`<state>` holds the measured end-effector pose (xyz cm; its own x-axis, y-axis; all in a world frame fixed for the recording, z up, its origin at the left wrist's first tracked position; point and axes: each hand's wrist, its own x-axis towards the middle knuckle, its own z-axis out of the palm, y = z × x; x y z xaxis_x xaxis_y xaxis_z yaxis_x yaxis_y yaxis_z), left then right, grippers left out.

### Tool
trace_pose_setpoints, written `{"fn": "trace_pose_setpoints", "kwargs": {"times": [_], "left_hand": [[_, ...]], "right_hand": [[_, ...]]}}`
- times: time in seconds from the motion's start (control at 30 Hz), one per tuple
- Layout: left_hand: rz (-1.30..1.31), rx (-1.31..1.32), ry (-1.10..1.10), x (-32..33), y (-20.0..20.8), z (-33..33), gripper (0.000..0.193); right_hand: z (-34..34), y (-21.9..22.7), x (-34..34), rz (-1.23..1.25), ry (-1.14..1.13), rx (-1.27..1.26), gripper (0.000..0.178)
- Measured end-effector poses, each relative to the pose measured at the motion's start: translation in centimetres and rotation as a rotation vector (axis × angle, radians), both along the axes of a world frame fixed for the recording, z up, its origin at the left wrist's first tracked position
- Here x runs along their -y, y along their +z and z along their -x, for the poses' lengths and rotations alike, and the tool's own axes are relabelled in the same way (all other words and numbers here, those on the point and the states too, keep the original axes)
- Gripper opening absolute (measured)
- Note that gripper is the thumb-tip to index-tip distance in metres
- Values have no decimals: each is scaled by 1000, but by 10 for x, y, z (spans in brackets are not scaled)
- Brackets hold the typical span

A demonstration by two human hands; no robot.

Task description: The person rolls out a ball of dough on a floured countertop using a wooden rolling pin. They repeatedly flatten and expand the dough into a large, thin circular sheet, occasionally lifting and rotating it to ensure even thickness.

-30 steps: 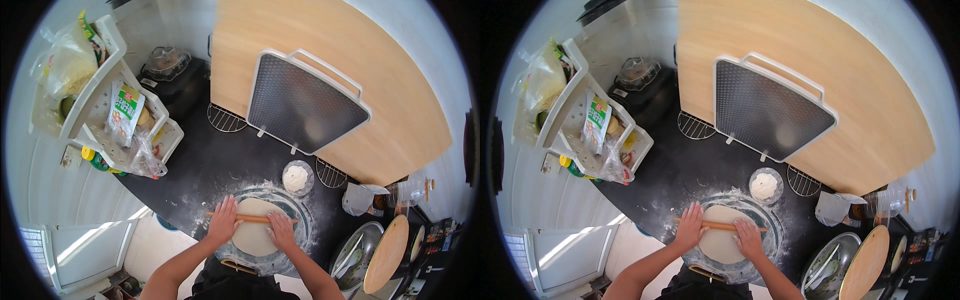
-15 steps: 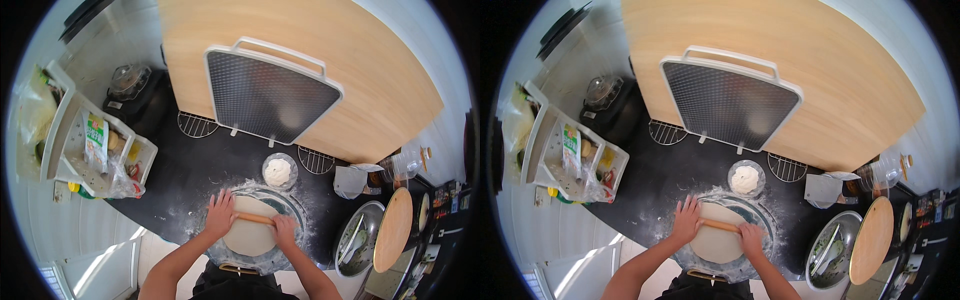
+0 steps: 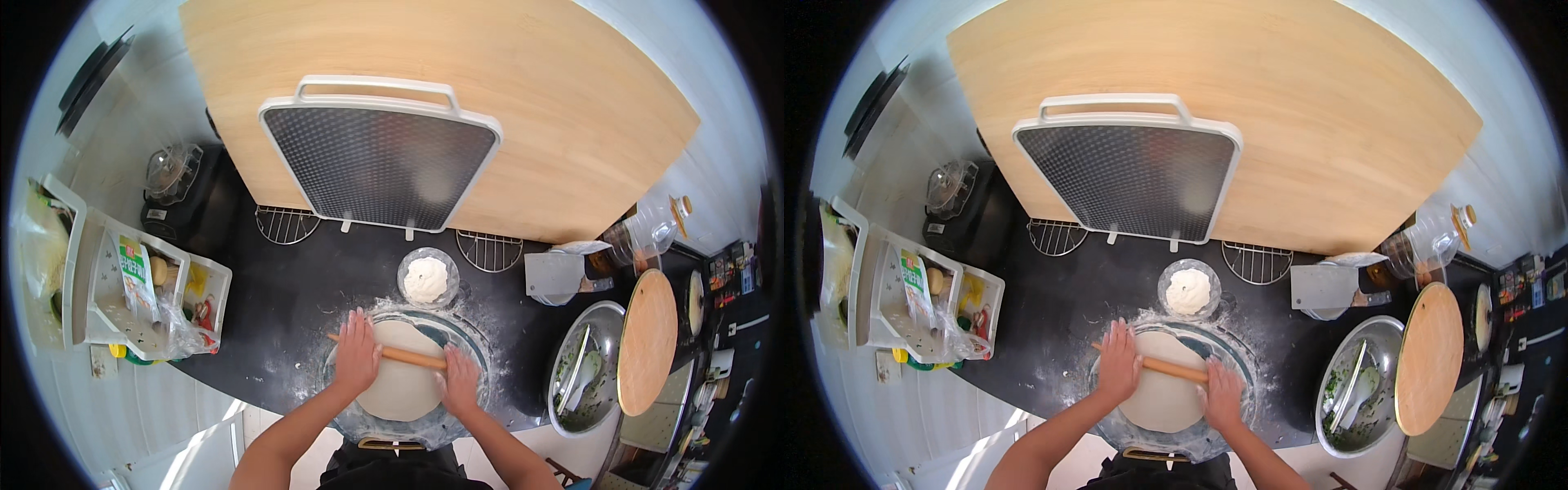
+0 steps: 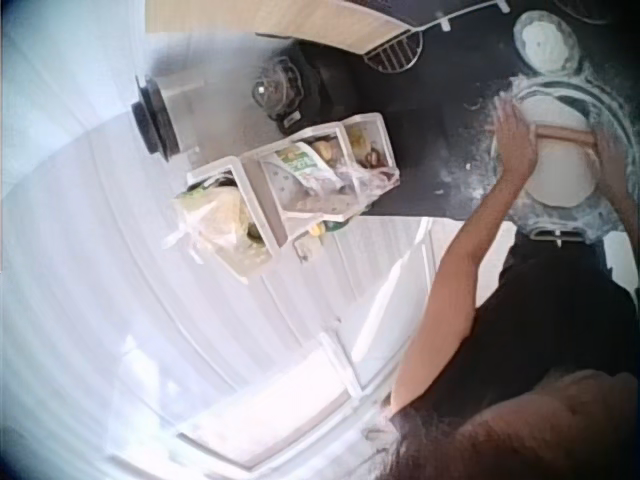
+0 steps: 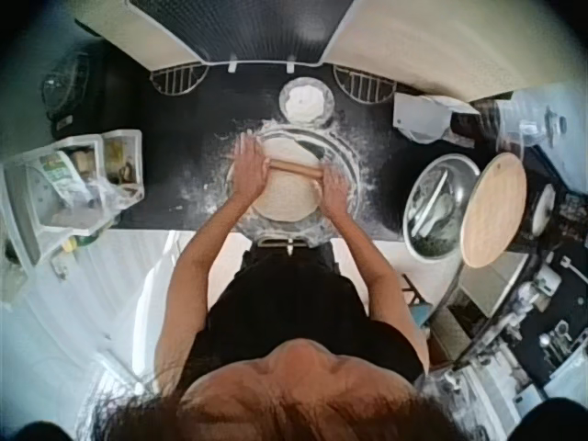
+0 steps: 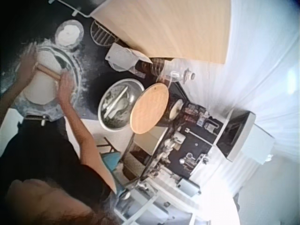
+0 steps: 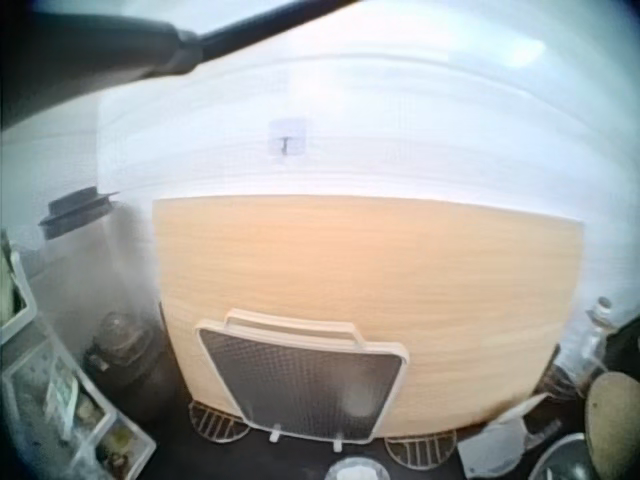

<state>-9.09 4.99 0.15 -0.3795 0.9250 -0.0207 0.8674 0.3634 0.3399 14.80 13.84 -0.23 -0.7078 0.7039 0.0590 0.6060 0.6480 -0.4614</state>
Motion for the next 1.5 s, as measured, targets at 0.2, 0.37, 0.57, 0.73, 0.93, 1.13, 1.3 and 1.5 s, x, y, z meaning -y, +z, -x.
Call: {"fn": "trace_pose_setpoints", "kwargs": {"times": [0.2,0.37,0.57,0.73,0.93,1.13,1.3,1.5], "left_hand": [[-154,-102,121,-76,5,13,70],[-148,10,209,-74,5,-3,67],[-30,92,45,-4,3,-42,77],[-164,-41,255,-82,4,-35,78],[1,133,186,-21,-2,-64,78],[-56,156,18,4,1,-75,78],[-99,87,112,-55,6,-80,76],[9,209,-88,26,12,-80,64]], "right_hand": [[35,1,-54,-96,-116,2,57],[24,-2,-72,-119,-57,-8,57],[-26,19,6,101,-57,85,60],[10,3,-73,-49,-170,-51,56],[-22,11,-46,22,-119,22,57],[-57,10,16,87,-170,-17,58],[-22,0,-69,-31,-311,-27,58],[-71,17,17,125,-78,68,63]]}}
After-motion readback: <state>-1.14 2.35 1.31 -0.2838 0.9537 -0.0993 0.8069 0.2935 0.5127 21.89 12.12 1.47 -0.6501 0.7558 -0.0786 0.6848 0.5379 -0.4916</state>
